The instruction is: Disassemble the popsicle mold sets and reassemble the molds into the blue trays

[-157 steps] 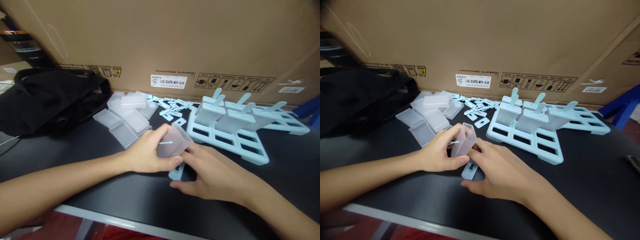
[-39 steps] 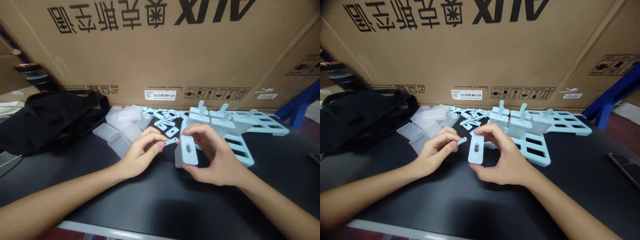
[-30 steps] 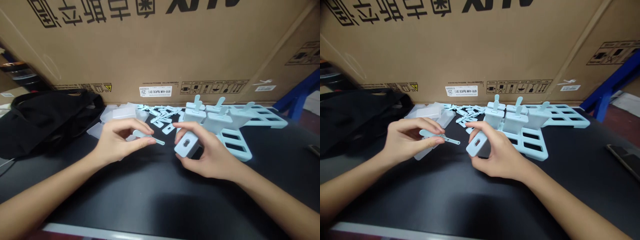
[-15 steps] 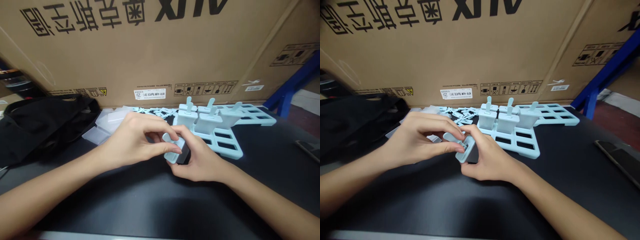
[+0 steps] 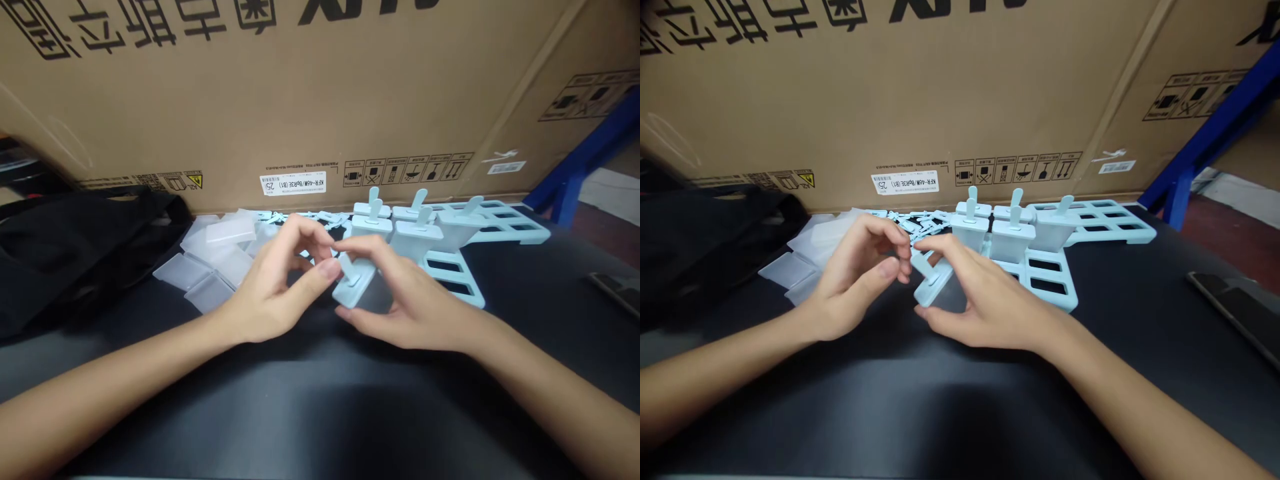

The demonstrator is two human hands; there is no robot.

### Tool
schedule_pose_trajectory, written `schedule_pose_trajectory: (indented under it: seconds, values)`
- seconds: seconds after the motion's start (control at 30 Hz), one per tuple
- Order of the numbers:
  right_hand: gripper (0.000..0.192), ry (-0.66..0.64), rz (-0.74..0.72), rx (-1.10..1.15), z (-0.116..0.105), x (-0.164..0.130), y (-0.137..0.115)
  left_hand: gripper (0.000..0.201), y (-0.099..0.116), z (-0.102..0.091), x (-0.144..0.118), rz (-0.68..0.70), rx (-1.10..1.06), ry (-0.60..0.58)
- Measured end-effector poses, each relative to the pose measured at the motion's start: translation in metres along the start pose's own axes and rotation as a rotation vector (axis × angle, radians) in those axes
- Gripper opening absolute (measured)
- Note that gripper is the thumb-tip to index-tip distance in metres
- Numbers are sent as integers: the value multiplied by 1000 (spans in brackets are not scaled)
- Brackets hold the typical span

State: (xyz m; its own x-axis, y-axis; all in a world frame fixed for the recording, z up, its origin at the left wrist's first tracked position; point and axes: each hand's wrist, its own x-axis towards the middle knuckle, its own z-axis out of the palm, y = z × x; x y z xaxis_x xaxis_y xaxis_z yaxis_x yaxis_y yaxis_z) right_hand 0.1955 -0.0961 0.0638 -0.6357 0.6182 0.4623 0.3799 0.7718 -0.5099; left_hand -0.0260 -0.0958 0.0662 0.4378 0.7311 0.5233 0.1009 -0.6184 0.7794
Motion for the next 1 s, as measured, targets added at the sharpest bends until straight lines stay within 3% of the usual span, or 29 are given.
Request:
schedule_pose_trajectory:
  seconds: [0.1,0.2,0.37,0.57,0.7,0.8,1.0]
  values:
    - [59,61,9,-146,-24,-2,0,14,-12,12,-7,-6,75,29]
    - [57,175,67,-364,-53,-8,-1,18,-19,20,-12,17,316,-81]
    - [63,353,335,-767,-84,-19,6,38,-29,25,-18,47,585,-278]
    - [71,202,593,-909,-97,-23,28,38,-35,27,-20,60,658,-373]
    - [77,233,771,-885,-101,-23,29,36,-33,27,-20,92,678,-371]
    - [79,250,778,-859,-101,-23,29,34,-32,27,-20,109,681,-371]
    - [79,86,823,-826,-100,-24,36,34,-33,27,-20,110,672,-364]
